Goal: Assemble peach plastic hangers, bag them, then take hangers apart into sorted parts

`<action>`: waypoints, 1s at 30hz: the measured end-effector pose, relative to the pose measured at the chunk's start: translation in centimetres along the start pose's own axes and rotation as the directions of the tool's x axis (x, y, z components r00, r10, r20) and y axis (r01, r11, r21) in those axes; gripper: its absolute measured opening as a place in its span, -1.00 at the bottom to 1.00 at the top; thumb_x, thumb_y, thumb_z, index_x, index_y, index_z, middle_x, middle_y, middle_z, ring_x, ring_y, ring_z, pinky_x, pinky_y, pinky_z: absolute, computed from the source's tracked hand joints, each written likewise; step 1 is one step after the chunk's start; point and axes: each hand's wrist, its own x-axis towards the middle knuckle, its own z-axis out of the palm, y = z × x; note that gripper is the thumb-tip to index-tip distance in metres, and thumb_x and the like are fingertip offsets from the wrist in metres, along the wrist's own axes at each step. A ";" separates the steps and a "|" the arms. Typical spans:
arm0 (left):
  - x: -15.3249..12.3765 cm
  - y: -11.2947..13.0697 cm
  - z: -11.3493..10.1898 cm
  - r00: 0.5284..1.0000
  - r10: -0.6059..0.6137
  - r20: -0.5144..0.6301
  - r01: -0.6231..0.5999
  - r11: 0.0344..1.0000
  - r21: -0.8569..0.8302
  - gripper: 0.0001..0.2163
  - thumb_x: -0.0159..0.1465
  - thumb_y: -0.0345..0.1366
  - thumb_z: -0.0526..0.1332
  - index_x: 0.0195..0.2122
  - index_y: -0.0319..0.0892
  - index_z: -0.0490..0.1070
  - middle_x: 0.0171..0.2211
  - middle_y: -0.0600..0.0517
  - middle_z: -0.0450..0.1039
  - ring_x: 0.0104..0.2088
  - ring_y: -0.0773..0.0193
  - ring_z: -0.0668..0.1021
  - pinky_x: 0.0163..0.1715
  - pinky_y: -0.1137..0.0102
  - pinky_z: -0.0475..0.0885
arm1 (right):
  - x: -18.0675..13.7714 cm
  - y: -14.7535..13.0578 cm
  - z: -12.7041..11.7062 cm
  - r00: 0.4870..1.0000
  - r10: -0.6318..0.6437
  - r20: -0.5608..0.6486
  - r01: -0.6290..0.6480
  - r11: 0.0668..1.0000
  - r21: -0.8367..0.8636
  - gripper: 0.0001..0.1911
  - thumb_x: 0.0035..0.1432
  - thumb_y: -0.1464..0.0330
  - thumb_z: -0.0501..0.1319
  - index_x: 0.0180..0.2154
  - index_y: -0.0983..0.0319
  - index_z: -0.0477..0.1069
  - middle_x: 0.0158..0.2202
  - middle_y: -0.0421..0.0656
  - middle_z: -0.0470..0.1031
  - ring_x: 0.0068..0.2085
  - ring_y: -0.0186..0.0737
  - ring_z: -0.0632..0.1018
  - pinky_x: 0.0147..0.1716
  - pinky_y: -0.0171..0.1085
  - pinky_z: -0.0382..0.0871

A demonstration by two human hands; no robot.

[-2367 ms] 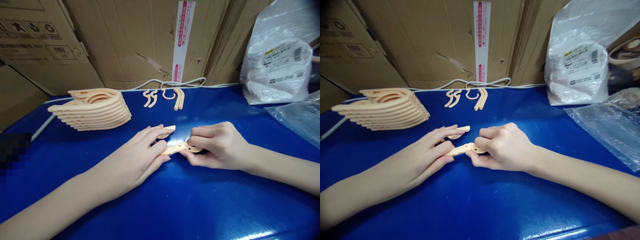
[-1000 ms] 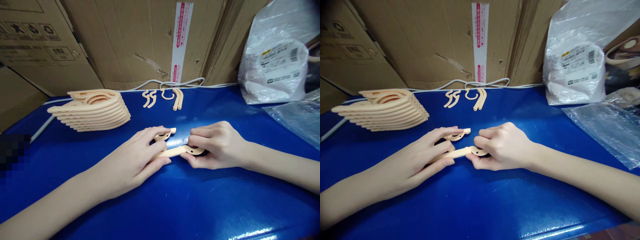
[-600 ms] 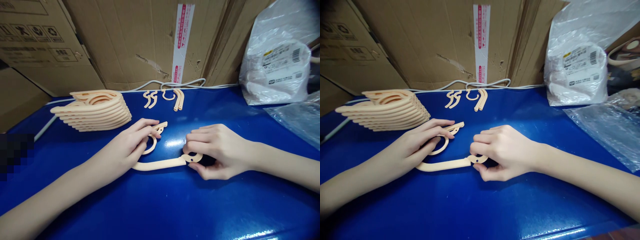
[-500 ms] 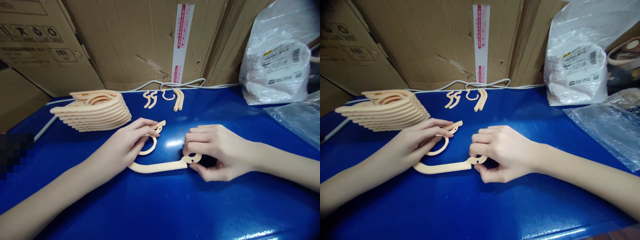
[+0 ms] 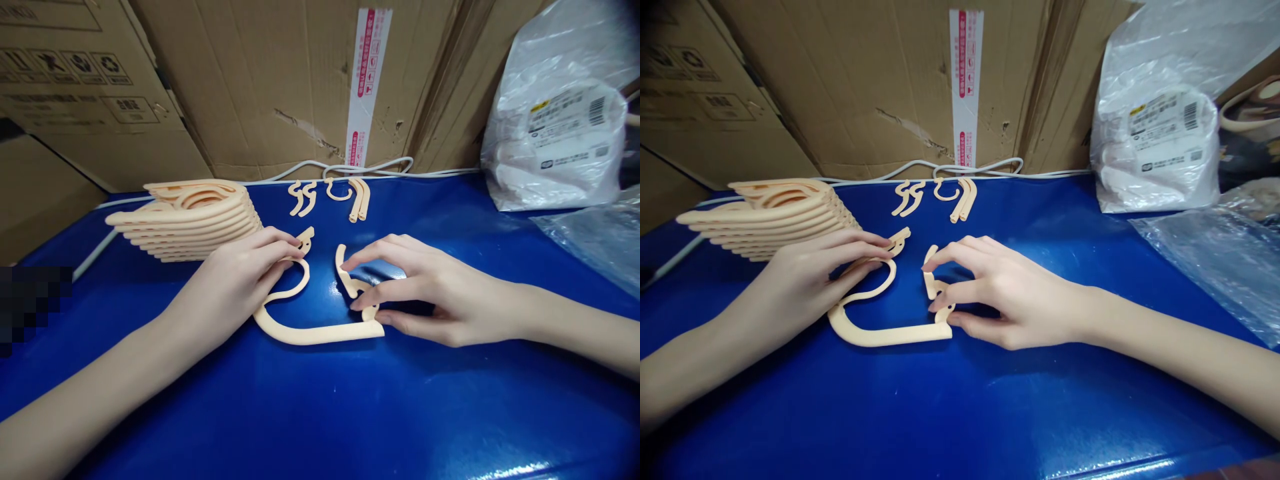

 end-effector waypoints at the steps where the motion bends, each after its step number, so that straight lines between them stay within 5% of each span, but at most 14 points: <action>1: 0.0 0.0 0.0 1.000 0.004 -0.006 -0.004 1.000 0.013 -0.76 0.48 -0.33 0.07 -0.12 -0.21 0.55 0.00 -0.07 0.56 -0.03 0.16 0.62 -0.10 0.32 0.52 | 0.0 0.1 0.0 1.000 0.005 0.004 -0.005 1.000 -0.013 -0.77 0.38 0.40 0.15 -0.05 0.17 0.57 0.19 0.01 0.39 0.18 -0.11 0.40 0.12 -0.06 0.22; 15: 0.0 0.0 0.3 0.999 -0.029 -0.014 0.030 0.996 0.079 -0.77 0.48 -0.32 0.07 -0.05 -0.19 0.52 0.03 -0.06 0.56 -0.03 0.14 0.62 -0.06 0.25 0.53 | 0.2 0.0 0.6 1.000 0.025 -0.010 -0.024 0.992 0.121 -0.76 0.21 0.55 0.15 -0.19 0.24 0.56 0.03 -0.08 0.54 0.00 -0.19 0.52 0.15 -0.12 0.23; 18: -0.1 -0.1 0.4 0.999 -0.016 -0.040 0.020 0.994 0.104 -0.77 0.48 -0.33 0.07 -0.03 -0.19 0.53 0.02 -0.05 0.56 -0.04 0.15 0.63 -0.08 0.28 0.54 | 0.2 -0.2 0.7 0.999 0.000 -0.035 0.005 0.990 0.143 -0.89 0.27 0.38 0.24 -0.25 0.25 0.54 -0.04 -0.09 0.56 -0.06 -0.20 0.53 0.15 -0.10 0.20; 22: -0.1 -0.1 0.4 0.999 -0.003 -0.050 0.010 0.992 0.124 -0.78 0.47 -0.35 0.09 -0.02 -0.21 0.53 0.03 -0.04 0.56 -0.05 0.14 0.63 -0.06 0.26 0.53 | 0.2 -0.5 1.1 0.999 -0.006 -0.042 0.012 0.987 0.158 -0.73 0.20 0.16 0.38 -0.26 0.24 0.51 -0.08 -0.11 0.57 -0.08 -0.21 0.52 0.10 -0.14 0.22; 30: -0.2 0.0 0.6 0.999 0.021 -0.043 -0.014 0.989 0.148 -0.79 0.47 -0.35 0.12 0.01 -0.19 0.51 0.06 -0.03 0.54 -0.05 0.15 0.63 -0.06 0.29 0.52 | 0.2 -1.5 1.0 1.000 -0.005 0.002 0.004 0.963 0.270 -0.78 0.14 0.49 0.31 -0.13 0.27 0.47 0.00 -0.12 0.57 0.01 -0.26 0.50 0.12 -0.23 0.25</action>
